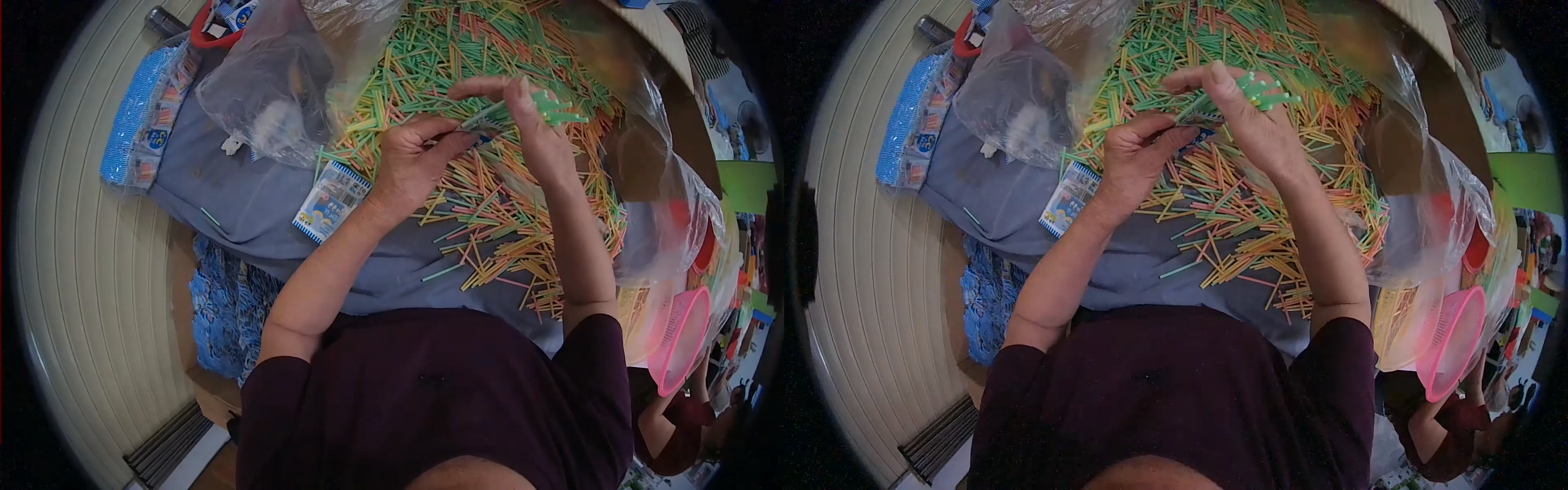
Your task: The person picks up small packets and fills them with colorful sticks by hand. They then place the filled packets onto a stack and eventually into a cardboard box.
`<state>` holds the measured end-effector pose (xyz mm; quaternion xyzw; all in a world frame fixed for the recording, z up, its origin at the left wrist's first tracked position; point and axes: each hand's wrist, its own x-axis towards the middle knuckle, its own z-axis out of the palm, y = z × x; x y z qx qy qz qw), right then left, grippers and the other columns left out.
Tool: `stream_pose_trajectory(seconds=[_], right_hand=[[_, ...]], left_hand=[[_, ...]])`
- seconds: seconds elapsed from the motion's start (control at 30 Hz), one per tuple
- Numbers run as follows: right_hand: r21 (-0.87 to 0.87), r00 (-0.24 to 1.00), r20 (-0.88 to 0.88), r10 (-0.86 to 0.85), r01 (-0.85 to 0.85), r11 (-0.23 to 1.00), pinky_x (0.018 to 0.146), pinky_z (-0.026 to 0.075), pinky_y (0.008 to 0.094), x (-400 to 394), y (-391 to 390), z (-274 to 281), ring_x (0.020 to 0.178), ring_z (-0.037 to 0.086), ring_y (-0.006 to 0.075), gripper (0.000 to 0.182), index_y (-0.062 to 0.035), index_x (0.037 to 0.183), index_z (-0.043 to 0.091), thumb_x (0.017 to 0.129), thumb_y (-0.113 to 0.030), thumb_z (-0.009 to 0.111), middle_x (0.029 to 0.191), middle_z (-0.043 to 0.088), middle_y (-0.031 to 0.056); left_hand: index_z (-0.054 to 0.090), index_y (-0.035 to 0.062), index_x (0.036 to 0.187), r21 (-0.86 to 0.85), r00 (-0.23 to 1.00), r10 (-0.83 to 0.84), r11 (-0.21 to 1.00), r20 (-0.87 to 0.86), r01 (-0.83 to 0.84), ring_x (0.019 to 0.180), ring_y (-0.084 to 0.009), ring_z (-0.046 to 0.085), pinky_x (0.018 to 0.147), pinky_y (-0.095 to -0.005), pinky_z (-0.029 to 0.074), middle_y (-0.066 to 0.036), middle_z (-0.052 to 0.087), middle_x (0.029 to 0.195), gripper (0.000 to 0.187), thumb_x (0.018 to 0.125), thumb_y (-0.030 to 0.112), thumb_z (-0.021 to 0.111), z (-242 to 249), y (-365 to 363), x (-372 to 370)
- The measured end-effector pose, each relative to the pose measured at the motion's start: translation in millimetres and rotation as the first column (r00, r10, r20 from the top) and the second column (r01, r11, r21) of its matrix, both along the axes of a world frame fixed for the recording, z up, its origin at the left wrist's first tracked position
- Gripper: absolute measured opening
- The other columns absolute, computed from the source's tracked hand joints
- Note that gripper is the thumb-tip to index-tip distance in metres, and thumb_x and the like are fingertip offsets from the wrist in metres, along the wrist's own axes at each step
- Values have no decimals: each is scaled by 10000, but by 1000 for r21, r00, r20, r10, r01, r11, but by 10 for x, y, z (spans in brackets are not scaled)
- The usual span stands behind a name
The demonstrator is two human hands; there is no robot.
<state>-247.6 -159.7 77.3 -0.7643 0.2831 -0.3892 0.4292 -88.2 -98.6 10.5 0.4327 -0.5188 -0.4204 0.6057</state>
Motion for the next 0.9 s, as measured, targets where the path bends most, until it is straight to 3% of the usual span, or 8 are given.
stream_pose_trajectory(seconds=[0.2,0.37,0.5,0.6,0.67,0.73,0.87,0.9], right_hand=[[29,991,-40,-131,132,991,877,449,332,-63,-4,75,916,590,169,790,-38,1110,703,997,-632,195,1002,689,49],[175,991,-63,-116,125,977,915,465,354,-23,-13,4,984,608,183,652,-22,1136,693,1010,-570,363,1027,691,85],[2,989,-146,6,-5,1000,931,455,354,-79,-218,10,1025,594,183,656,-30,1209,660,988,-591,401,1082,678,88],[65,975,210,-78,65,996,917,463,345,-124,-339,64,1068,574,175,556,-44,1296,603,984,-494,505,1168,640,127],[22,995,79,-61,60,998,908,471,336,-101,-325,26,1057,586,169,504,-46,1293,603,997,-442,505,1142,653,125],[-8,997,-53,-60,60,998,899,479,326,-95,-299,-48,1045,597,164,453,-48,1291,602,1010,-390,504,1116,666,123],[198,989,147,-27,-3,980,860,502,292,-2,-159,-52,988,634,141,382,-27,1249,618,1034,-307,471,1051,704,85],[220,973,226,-43,-8,975,850,506,282,64,-73,-1,971,641,133,378,-19,1232,626,1037,-300,466,1035,714,72]], left_hand=[[717,-30,1003,28,999,-9,1000,52,8,794,-67,603,703,-216,487,-30,678,891,170,837,-1,742,-14,14,19],[736,-2,979,-69,995,-19,997,98,26,705,-111,616,630,-261,481,-61,668,812,165,822,44,755,13,-68,-48],[729,-14,990,-44,986,-40,998,161,48,719,-114,635,644,-261,499,-65,669,821,172,828,42,748,76,-189,-90],[717,-37,998,72,989,-45,996,-138,55,763,-126,658,685,-259,518,-79,678,833,187,831,44,743,155,-284,-137],[704,-49,1026,44,980,-101,993,-173,110,816,-137,670,721,-263,536,-95,685,897,223,827,43,746,46,-398,-110],[701,-51,1015,14,996,-68,998,-62,69,828,-145,669,723,-270,538,-100,684,910,227,817,46,753,27,-421,-122],[671,-28,1074,-126,983,-45,990,181,69,854,-76,624,745,-234,530,-32,701,953,236,849,21,723,171,-213,-166],[676,-25,1029,-39,991,-102,994,83,106,857,-164,667,743,-279,529,-99,681,892,267,783,43,757,132,-201,-168]])
